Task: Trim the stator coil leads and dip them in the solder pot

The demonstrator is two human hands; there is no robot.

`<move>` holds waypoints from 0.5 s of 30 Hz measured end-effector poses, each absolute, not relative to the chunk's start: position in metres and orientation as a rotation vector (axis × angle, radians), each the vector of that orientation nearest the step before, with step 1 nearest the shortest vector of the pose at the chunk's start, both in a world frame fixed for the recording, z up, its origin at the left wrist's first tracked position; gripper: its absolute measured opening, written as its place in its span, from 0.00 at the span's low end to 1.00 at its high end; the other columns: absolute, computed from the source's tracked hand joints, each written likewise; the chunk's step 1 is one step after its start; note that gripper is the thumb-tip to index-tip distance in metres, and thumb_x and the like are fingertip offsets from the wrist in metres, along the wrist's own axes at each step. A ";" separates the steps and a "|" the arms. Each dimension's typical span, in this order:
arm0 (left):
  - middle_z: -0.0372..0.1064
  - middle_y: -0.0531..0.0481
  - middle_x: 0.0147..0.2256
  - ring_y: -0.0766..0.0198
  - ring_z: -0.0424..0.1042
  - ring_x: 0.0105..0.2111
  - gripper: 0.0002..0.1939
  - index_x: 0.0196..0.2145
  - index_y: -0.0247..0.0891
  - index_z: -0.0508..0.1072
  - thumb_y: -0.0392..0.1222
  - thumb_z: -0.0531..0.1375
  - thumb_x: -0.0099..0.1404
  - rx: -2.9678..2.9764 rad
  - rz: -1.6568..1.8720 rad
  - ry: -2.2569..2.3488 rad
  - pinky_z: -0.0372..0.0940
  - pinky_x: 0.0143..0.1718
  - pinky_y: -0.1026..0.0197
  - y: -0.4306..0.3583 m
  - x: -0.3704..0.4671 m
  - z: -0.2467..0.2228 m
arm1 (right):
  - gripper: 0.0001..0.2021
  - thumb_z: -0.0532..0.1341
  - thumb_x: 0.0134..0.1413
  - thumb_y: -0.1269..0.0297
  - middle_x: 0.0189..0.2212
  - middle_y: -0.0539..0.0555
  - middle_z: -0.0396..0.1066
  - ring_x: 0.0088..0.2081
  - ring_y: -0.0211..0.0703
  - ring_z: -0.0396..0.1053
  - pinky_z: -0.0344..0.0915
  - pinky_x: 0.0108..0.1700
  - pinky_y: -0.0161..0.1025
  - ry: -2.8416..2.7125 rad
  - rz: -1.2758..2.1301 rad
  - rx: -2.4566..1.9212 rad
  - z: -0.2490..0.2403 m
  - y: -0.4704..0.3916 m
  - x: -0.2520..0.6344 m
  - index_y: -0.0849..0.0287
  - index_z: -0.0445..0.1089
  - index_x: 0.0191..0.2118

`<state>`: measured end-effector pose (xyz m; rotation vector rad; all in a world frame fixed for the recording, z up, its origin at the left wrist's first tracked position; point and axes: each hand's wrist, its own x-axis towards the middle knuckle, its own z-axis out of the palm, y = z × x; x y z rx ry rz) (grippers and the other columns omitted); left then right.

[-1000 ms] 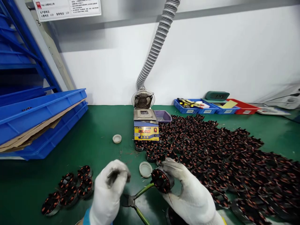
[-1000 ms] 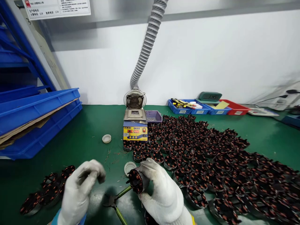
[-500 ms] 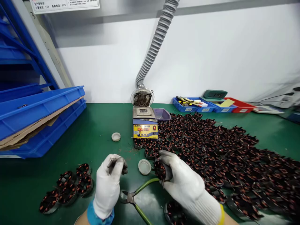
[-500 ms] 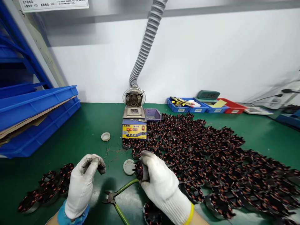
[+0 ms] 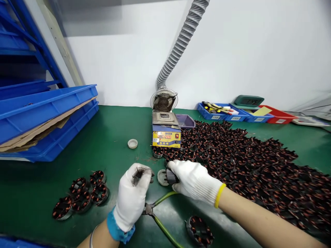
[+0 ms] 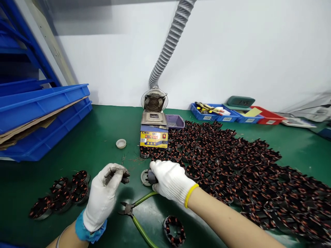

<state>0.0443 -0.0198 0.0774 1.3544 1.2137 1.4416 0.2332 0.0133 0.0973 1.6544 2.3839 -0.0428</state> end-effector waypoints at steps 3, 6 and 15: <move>0.69 0.53 0.24 0.66 0.69 0.25 0.10 0.27 0.36 0.72 0.44 0.60 0.63 1.355 1.431 1.217 0.66 0.30 0.66 -0.020 0.044 0.078 | 0.15 0.63 0.49 0.60 0.38 0.58 0.73 0.37 0.58 0.75 0.62 0.30 0.41 2.407 0.026 1.617 0.096 0.016 0.228 0.59 0.69 0.43; 0.69 0.53 0.24 0.66 0.69 0.25 0.09 0.27 0.36 0.72 0.43 0.60 0.62 1.344 1.446 1.210 0.67 0.30 0.66 -0.020 0.045 0.079 | 0.15 0.63 0.48 0.59 0.38 0.58 0.74 0.37 0.57 0.75 0.61 0.29 0.40 2.420 0.005 1.630 0.094 0.018 0.230 0.58 0.69 0.43; 0.71 0.51 0.23 0.65 0.70 0.25 0.08 0.26 0.36 0.73 0.41 0.60 0.60 1.378 1.464 1.214 0.68 0.29 0.65 -0.025 0.046 0.086 | 0.16 0.60 0.60 0.65 0.46 0.58 0.69 0.41 0.52 0.72 0.60 0.31 0.38 2.442 0.172 1.616 0.108 0.017 0.231 0.53 0.67 0.54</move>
